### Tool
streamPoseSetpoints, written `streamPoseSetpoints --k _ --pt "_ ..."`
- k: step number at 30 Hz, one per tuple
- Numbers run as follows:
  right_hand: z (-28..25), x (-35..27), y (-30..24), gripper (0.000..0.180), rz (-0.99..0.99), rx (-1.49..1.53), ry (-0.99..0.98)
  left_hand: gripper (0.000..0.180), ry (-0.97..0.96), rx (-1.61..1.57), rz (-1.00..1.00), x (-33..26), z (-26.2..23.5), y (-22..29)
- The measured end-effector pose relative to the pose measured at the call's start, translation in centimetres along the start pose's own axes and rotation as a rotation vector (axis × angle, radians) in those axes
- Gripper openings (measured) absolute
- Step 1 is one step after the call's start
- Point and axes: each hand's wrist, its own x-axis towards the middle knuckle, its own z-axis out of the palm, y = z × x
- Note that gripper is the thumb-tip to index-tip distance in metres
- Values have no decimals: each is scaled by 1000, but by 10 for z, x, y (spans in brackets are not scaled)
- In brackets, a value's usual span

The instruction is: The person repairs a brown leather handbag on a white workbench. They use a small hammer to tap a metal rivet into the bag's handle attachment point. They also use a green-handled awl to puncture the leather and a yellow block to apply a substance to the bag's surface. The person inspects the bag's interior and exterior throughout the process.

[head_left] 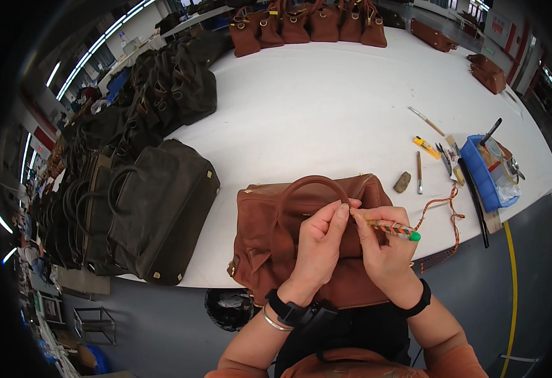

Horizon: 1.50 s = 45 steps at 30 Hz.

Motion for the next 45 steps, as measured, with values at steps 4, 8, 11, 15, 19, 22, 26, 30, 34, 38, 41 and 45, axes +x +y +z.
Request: streamPoseSetpoints --k 4,8,11,15,19,22,26,30,34,38,41,45 --pt "-14 7 -16 16 23 109 -25 31 -11 -50 -29 0 4 4" --pt "-22 16 -30 15 143 383 3 34 -36 -72 -53 2 -2 2" --pt "-19 20 -23 15 438 633 39 34 -52 -108 -58 1 -1 2" --pt "-17 20 -12 17 523 660 40 35 -58 -122 -80 4 -1 2" --pt "-12 18 -12 16 477 592 48 35 -49 -128 -83 2 -1 4" --pt "-13 16 -12 16 446 584 41 35 -47 -128 -88 3 -1 3" --pt "-11 16 -11 16 426 586 46 35 -41 -120 -98 3 -1 3" --pt "-10 17 -12 14 419 555 20 35 -26 -114 -102 2 -1 5" --pt "-9 17 -15 7 391 462 20 35 -20 -124 -111 1 -2 4" --pt "-6 11 -11 4 370 365 -8 34 -26 -91 -66 1 1 5" --pt "-3 3 -3 5 113 19 -11 35 25 12 -21 2 0 -3" --pt "-11 13 -11 10 440 383 -49 34 -34 -40 -62 2 -1 0"
